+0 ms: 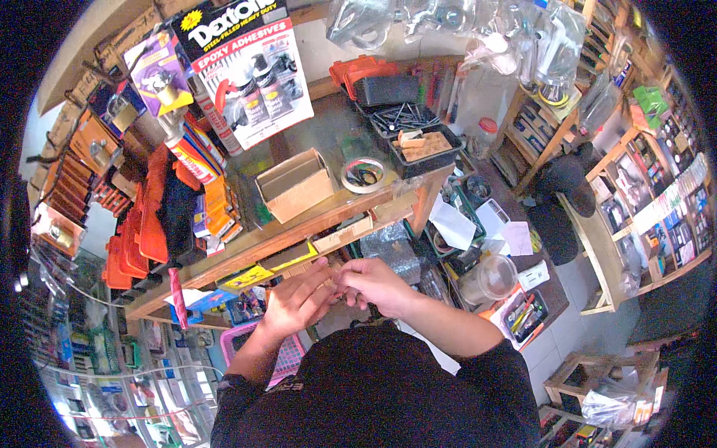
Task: The person folds a small cardboard box and secures it with tape using scissors.
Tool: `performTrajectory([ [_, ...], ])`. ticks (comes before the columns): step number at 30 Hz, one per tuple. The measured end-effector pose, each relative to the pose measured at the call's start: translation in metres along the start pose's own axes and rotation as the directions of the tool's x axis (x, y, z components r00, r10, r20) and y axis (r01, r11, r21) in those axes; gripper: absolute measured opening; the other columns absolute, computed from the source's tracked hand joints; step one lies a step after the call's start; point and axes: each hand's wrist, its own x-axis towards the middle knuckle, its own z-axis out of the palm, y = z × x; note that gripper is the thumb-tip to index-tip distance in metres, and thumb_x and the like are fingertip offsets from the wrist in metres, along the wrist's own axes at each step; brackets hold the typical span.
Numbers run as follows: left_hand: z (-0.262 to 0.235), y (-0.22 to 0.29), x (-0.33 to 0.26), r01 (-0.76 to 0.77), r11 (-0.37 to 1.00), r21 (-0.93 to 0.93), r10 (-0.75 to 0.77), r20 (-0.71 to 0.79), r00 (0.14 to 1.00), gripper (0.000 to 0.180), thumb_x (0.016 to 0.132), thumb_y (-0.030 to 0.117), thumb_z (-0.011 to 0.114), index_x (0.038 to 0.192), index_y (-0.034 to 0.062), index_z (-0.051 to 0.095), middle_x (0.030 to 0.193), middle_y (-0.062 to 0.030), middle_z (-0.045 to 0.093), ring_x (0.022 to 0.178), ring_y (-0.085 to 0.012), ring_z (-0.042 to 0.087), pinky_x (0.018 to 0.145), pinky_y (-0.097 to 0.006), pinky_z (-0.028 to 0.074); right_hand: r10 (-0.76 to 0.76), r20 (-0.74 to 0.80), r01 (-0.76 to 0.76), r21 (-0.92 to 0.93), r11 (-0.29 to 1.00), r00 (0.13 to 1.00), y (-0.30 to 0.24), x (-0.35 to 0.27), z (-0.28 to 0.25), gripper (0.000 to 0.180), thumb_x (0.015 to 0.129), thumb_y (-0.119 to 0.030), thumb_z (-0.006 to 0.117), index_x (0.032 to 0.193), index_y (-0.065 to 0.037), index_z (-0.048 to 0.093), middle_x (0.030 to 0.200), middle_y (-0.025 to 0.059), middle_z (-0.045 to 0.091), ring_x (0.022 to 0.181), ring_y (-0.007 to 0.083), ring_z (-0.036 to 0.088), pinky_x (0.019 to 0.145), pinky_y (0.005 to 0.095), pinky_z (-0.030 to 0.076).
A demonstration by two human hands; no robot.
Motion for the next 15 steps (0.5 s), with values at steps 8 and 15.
performTrajectory([
  [8,-0.024,-0.046,0.063,0.236,0.949,0.207,-0.231,-0.048,0.972,0.058,0.062,0.022,0.077,0.112,0.0102,0.051,0.126,-0.0149,0.045,0.124,-0.0341,0.04,0.095,-0.049,0.036,-0.252,-0.102,0.26,0.075,0.963,0.962,0.016,0.007,-0.029,0.013,0.089,-0.016,0.057,0.091,-0.004,0.059,0.076,0.0024,0.06,0.059,0.0094,0.056,0.048,0.022,0.042],
  [15,-0.011,-0.116,0.123,0.492,0.799,0.345,-0.597,0.363,0.715,0.073,0.064,0.045,0.073,0.122,0.0119,0.043,0.123,-0.0161,0.048,0.116,-0.0352,0.045,0.093,-0.053,0.033,-0.245,-0.144,0.26,0.095,0.961,0.959,0.042,0.017,-0.061,0.015,0.088,-0.017,0.059,0.085,-0.003,0.06,0.074,0.0015,0.058,0.059,0.0095,0.056,0.049,0.0222,0.042],
])
